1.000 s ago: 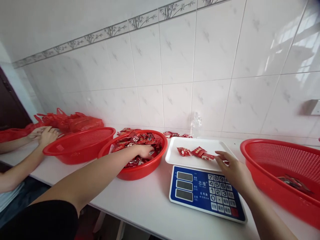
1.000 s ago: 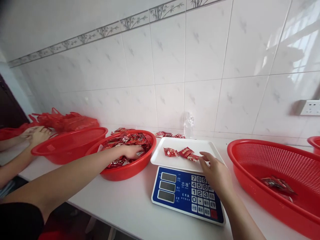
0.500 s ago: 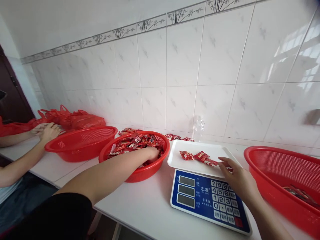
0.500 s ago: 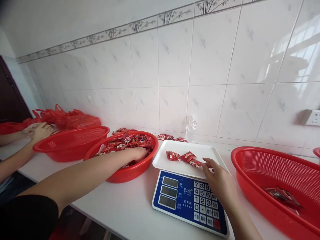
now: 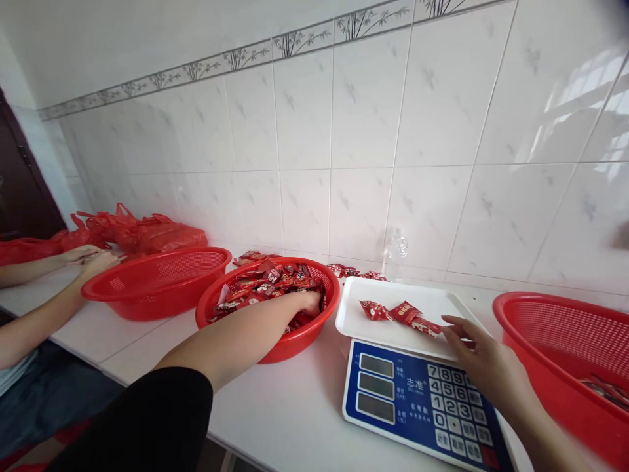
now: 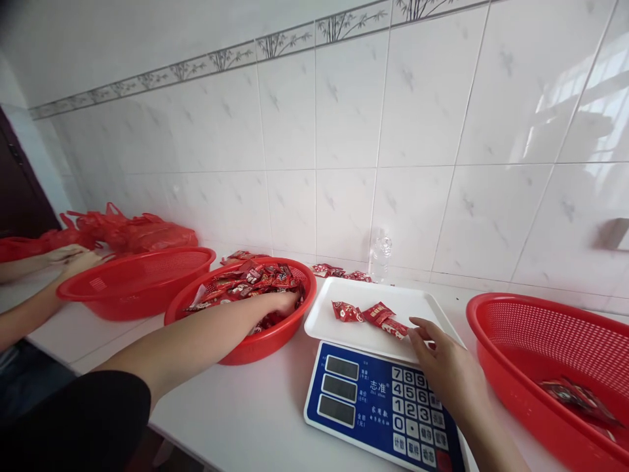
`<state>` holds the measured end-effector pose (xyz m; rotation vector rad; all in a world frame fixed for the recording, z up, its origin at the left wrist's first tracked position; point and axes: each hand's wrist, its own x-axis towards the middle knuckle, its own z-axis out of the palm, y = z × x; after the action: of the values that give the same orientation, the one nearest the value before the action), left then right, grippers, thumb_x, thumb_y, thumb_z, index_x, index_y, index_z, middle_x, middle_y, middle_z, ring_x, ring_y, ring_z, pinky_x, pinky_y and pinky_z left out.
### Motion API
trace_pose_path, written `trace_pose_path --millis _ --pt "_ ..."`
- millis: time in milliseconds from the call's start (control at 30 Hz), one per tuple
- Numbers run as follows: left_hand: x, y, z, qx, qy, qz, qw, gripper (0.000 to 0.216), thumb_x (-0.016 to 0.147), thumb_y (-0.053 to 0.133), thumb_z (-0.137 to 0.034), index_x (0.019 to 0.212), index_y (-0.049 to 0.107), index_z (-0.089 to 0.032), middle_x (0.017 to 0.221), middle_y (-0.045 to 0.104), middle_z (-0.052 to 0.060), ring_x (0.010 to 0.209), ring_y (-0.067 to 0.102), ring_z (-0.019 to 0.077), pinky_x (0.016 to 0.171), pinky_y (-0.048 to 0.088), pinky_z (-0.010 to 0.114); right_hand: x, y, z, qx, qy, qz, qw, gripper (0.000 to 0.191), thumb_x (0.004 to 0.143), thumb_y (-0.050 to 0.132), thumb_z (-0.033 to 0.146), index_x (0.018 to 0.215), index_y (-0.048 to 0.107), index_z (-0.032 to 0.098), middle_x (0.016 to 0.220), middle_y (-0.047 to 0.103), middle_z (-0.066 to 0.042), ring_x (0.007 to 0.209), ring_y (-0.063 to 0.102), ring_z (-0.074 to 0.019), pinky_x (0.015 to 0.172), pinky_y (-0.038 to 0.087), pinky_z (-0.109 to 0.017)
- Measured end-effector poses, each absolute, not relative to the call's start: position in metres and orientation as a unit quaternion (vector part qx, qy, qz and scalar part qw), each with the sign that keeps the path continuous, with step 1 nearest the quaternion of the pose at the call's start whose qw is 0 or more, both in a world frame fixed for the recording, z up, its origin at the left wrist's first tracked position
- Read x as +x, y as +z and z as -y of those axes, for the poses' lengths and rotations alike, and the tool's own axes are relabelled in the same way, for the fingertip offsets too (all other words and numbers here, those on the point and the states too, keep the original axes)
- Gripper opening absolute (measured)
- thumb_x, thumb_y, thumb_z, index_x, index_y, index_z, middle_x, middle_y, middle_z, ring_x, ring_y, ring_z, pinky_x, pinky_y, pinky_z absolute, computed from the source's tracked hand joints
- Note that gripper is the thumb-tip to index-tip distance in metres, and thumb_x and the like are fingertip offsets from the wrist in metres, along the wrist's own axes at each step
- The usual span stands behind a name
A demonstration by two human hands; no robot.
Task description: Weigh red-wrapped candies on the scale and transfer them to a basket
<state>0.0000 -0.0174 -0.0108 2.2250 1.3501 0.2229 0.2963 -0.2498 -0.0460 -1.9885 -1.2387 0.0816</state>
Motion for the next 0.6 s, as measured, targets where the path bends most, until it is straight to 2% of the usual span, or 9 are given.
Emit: trace_pose_path --millis 133,200,367,600 --pt "-0.004 -0.005 0.02 0.814 -0.026 -0.485 0.318 0.064 0.048 0.077 -0.018 0.109 0.058 -0.021 0.088 0.066 0.005 0.078 0.062 0.0264 0.061 0.051 0.032 0.298 -0.048 0.249 -0.773 0.024 0.497 0.393 0.044 0.082 0.046 0.058 0.114 0.064 0.033 0.103 0.072 -0.001 0.082 0.069 -0.0256 0.063 0.048 -0.034" --pt "-0.007 0.0 0.023 0.815 -0.06 -0.463 0.342 0.07 0.046 0.078 -0.017 0.113 0.058 -0.024 0.099 0.066 0.006 0.083 0.063 0.0271 0.06 0.052 0.03 0.298 -0.049 0.249 -0.774 0.019 0.498 0.39 0.043 0.083 0.046 0.058 0.114 0.064 0.034 0.103 0.072 0.0 0.082 0.069 -0.025 0.062 0.048 -0.033" --pt "-0.008 0.007 0.032 0.832 -0.096 -0.417 0.352 0.061 0.05 0.075 -0.018 0.109 0.062 -0.026 0.103 0.067 0.006 0.089 0.064 0.0267 0.064 0.052 0.03 0.299 -0.049 0.249 -0.779 0.016 0.496 0.384 0.044 0.082 0.046 0.058 0.114 0.064 0.034 0.102 0.073 0.001 0.081 0.069 -0.0244 0.06 0.048 -0.032" --pt "-0.008 0.016 0.04 0.86 -0.068 -0.392 0.32 0.04 0.053 0.071 -0.022 0.093 0.064 -0.023 0.089 0.067 0.001 0.086 0.062 0.0255 0.068 0.049 0.031 0.295 -0.046 0.252 -0.779 0.015 0.5 0.378 0.043 0.084 0.045 0.058 0.115 0.063 0.035 0.103 0.072 0.001 0.084 0.068 -0.0238 0.061 0.047 -0.032"
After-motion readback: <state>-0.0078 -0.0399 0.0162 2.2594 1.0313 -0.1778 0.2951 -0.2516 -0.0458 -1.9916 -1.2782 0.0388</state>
